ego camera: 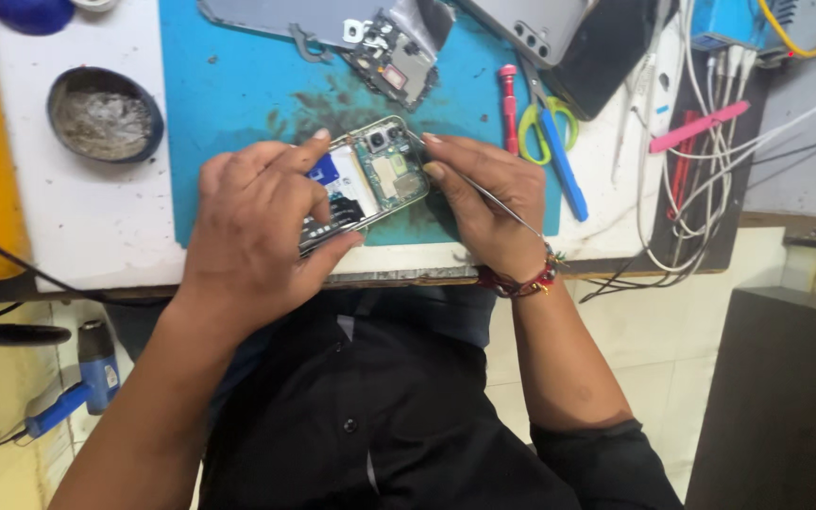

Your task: The person disassembles a smartphone by removing the back cover and unscrewing internal components. They use a screwdriver and tweezers to detach parts and apply a liquid from a yellow bottle to the motherboard.

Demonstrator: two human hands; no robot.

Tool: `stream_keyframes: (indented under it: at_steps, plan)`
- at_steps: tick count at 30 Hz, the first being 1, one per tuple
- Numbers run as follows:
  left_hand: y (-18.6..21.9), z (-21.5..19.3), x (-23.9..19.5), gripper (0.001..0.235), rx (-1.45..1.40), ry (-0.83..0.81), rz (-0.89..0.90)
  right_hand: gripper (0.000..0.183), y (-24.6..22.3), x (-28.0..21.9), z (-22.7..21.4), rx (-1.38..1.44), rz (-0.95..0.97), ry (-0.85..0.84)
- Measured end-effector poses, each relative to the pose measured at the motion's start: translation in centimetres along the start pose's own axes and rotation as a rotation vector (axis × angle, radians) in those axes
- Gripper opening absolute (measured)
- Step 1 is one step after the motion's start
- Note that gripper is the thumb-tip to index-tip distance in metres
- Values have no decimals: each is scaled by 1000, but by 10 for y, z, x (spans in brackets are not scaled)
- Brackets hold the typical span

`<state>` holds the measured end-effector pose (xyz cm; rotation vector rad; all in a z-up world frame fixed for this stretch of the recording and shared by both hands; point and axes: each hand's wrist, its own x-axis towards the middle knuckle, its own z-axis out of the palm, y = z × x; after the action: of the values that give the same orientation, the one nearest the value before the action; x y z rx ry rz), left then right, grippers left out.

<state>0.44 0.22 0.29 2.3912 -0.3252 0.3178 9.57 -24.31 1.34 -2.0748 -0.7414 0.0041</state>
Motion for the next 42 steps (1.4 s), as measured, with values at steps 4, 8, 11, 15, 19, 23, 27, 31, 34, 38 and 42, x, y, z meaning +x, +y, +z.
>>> stream_keyframes:
  at_steps: [4,8,11,15,19,23,27,31,34,38,42]
  plan:
    - [-1,0,-1,40,-7,8,-12,20,2,-2,4,64,89,15]
    - [-1,-1,-2,40,-24,21,-16,19,1,1,5,156,137,15]
    - [-1,-1,-2,39,-30,32,-17,20,2,0,6,213,170,27]
    - [0,0,-2,38,-32,29,-26,19,5,-3,6,231,161,28]
    - [-1,0,-3,38,-35,34,-22,19,4,-4,8,193,137,39]
    - [-2,1,-3,39,-37,37,-18,18,1,-4,7,76,87,35]
    - [-1,1,-3,39,-42,42,-15,18,0,-3,10,-52,-52,57]
    - [-1,1,-3,39,-31,47,-7,20,1,-7,13,-162,-114,77]
    - [-2,2,-4,40,-28,49,-2,22,6,-10,14,-210,-149,111]
    - [-3,3,-6,40,-24,38,-6,21,22,-5,17,50,17,390]
    - [0,-1,-2,43,-35,46,-21,32,28,2,12,502,225,511]
